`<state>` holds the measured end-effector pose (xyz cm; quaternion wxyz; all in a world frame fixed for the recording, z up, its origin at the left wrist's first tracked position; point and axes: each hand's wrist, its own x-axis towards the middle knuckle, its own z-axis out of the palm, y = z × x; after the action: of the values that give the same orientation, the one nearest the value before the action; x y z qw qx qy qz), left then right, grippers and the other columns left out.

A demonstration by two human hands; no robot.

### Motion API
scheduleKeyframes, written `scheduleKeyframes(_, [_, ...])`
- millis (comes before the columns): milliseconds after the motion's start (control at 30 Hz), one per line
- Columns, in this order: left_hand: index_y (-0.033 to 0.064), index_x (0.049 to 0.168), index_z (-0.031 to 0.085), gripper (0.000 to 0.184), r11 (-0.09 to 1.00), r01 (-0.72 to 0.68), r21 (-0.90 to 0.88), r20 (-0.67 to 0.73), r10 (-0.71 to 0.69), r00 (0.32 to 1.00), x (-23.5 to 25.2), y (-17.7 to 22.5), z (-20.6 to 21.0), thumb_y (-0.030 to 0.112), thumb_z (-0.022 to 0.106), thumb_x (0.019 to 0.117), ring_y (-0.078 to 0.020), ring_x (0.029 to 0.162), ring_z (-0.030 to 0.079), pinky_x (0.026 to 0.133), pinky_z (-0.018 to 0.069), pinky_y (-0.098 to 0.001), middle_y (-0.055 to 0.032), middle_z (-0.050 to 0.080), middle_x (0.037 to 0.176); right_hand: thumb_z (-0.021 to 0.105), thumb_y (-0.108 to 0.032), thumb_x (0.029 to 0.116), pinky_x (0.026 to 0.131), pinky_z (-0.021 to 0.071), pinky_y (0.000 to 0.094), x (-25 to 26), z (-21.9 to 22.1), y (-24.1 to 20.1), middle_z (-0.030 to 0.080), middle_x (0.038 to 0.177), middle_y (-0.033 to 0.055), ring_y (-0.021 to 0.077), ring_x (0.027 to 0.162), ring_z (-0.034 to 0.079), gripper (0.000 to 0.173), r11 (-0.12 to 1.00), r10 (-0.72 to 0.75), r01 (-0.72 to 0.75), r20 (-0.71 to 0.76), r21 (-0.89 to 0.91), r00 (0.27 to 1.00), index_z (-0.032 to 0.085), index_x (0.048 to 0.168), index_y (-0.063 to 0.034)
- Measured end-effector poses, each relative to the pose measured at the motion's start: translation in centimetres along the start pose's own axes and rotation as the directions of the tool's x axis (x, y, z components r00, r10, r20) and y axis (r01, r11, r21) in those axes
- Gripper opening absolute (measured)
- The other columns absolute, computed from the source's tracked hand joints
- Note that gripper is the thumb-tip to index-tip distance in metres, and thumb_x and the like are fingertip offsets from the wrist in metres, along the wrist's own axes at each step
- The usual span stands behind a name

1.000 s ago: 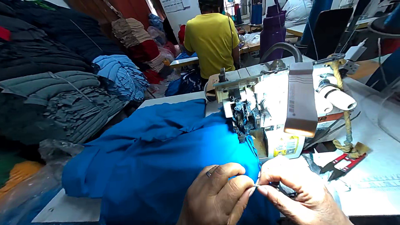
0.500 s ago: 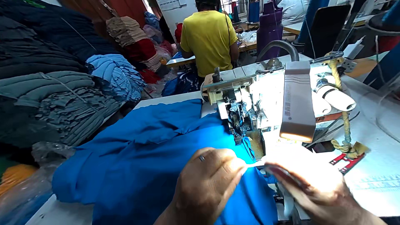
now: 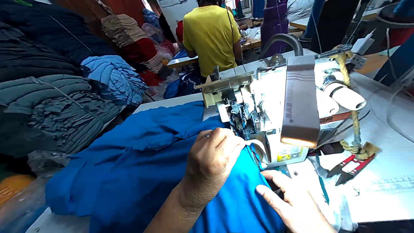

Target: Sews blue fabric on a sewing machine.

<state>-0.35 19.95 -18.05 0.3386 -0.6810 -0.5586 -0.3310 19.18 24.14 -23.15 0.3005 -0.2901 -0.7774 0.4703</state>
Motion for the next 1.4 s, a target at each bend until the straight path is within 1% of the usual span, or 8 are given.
scheduleKeyframes(100, [0.0084, 0.083, 0.073, 0.013, 0.998, -0.046, -0.037, 0.03, 0.047, 0.998, -0.3, -0.4, -0.3, 0.014, 0.067, 0.0923, -0.0128, 0.086, 0.064, 0.086, 0.0474, -0.0234, -0.0051, 0.067, 0.085, 0.063, -0.019, 0.0962, 0.074, 0.0508, 0.0164, -0.2, -0.1, -0.1, 0.069, 0.09, 0.0028, -0.0002, 0.081, 0.063, 0.018, 0.983, 0.026, -0.027, 0.01, 0.181, 1.0, 0.073, 0.098, -0.0034])
scheduleKeyframes(333, [0.0117, 0.088, 0.077, 0.018, 0.97, -0.205, -0.131, 0.172, 0.226, 0.959, -1.0, -1.7, -1.6, 0.018, 0.064, 0.0986, -0.0126, 0.088, 0.064, 0.088, 0.0495, -0.0267, -0.002, 0.068, 0.086, 0.06, -0.011, 0.0998, 0.069, 0.0511, 0.0197, -1.8, -0.4, -0.8, 0.068, 0.082, 0.0064, 0.0028, 0.073, 0.063, 0.017, 0.964, -0.039, 0.005, 0.124, 0.266, 0.992, 0.069, 0.099, 0.003])
scheduleKeyframes(767, [0.0092, 0.082, 0.075, 0.019, 0.985, -0.157, -0.068, 0.138, 0.165, 0.977, -0.9, -1.5, -0.9, 0.017, 0.064, 0.0954, -0.0139, 0.081, 0.064, 0.08, 0.0491, -0.0256, -0.0035, 0.068, 0.081, 0.061, -0.013, 0.0991, 0.07, 0.0492, 0.0198, -1.7, -0.1, -0.6, 0.066, 0.081, 0.0064, 0.0037, 0.074, 0.061, 0.017, 0.971, -0.057, 0.029, 0.112, 0.237, 0.992, 0.069, 0.096, 0.0024])
scheduleKeyframes(933, [0.0075, 0.08, 0.074, 0.02, 0.978, -0.192, -0.075, 0.142, 0.201, 0.969, -0.6, -1.7, -0.9, 0.016, 0.064, 0.0952, -0.0145, 0.078, 0.063, 0.079, 0.0497, -0.0255, -0.0039, 0.066, 0.078, 0.067, -0.026, 0.0971, 0.07, 0.0518, 0.0192, -1.1, -0.3, -0.9, 0.068, 0.095, 0.0123, 0.008, 0.081, 0.063, 0.029, 0.987, -0.152, 0.155, -0.078, 0.032, 0.985, 0.072, 0.105, 0.0013])
scheduleKeyframes(1067, [0.0064, 0.083, 0.076, 0.018, 0.971, -0.231, -0.067, 0.139, 0.239, 0.961, -0.8, -1.7, -1.0, 0.012, 0.063, 0.0948, -0.0161, 0.076, 0.064, 0.073, 0.0502, -0.026, -0.0055, 0.066, 0.078, 0.061, -0.028, 0.099, 0.068, 0.0486, 0.0091, 1.2, 0.1, -0.1, 0.07, 0.09, 0.002, -0.0024, 0.076, 0.06, 0.029, 0.923, -0.382, 0.345, -0.294, -0.171, 0.876, 0.073, 0.114, -0.0076])
scheduleKeyframes(1133, [0.0065, 0.084, 0.076, 0.017, 0.968, -0.243, -0.071, 0.144, 0.25, 0.957, -0.8, -1.8, -1.0, 0.01, 0.063, 0.0943, -0.0163, 0.076, 0.064, 0.068, 0.0499, -0.0255, -0.0061, 0.067, 0.079, 0.056, -0.027, 0.101, 0.066, 0.0504, 0.0124, 2.2, 0.2, -0.7, 0.069, 0.09, -0.0024, -0.0019, 0.073, 0.06, 0.031, 0.901, -0.419, 0.364, -0.249, -0.238, 0.873, 0.073, 0.123, -0.0141])
scheduleKeyframes(1233, [0.0068, 0.085, 0.077, 0.015, 0.967, -0.244, -0.07, 0.149, 0.252, 0.956, -0.8, -1.6, -1.1, 0.008, 0.063, 0.0927, -0.0155, 0.075, 0.064, 0.064, 0.049, -0.0241, -0.0062, 0.067, 0.081, 0.049, -0.03, 0.1024, 0.062, 0.0512, 0.0213, 3.2, 0.4, -1.2, 0.066, 0.091, -0.0022, 0.0056, 0.075, 0.063, 0.031, 0.847, -0.445, 0.357, -0.159, -0.393, 0.881, 0.075, 0.117, -0.0195])
scheduleKeyframes(1400, [0.0107, 0.091, 0.081, 0.017, 0.977, -0.17, -0.129, 0.216, 0.195, 0.957, -0.5, -1.8, -1.6, 0.012, 0.064, 0.0928, -0.0111, 0.074, 0.063, 0.063, 0.0488, -0.0204, -0.0026, 0.067, 0.08, 0.051, -0.03, 0.1004, 0.055, 0.047, 0.0231, 3.5, 0.6, -0.7, 0.063, 0.081, -0.0012, 0.0095, 0.069, 0.061, 0.03, 0.743, -0.534, 0.372, -0.158, -0.556, 0.831, 0.079, 0.107, -0.0199])
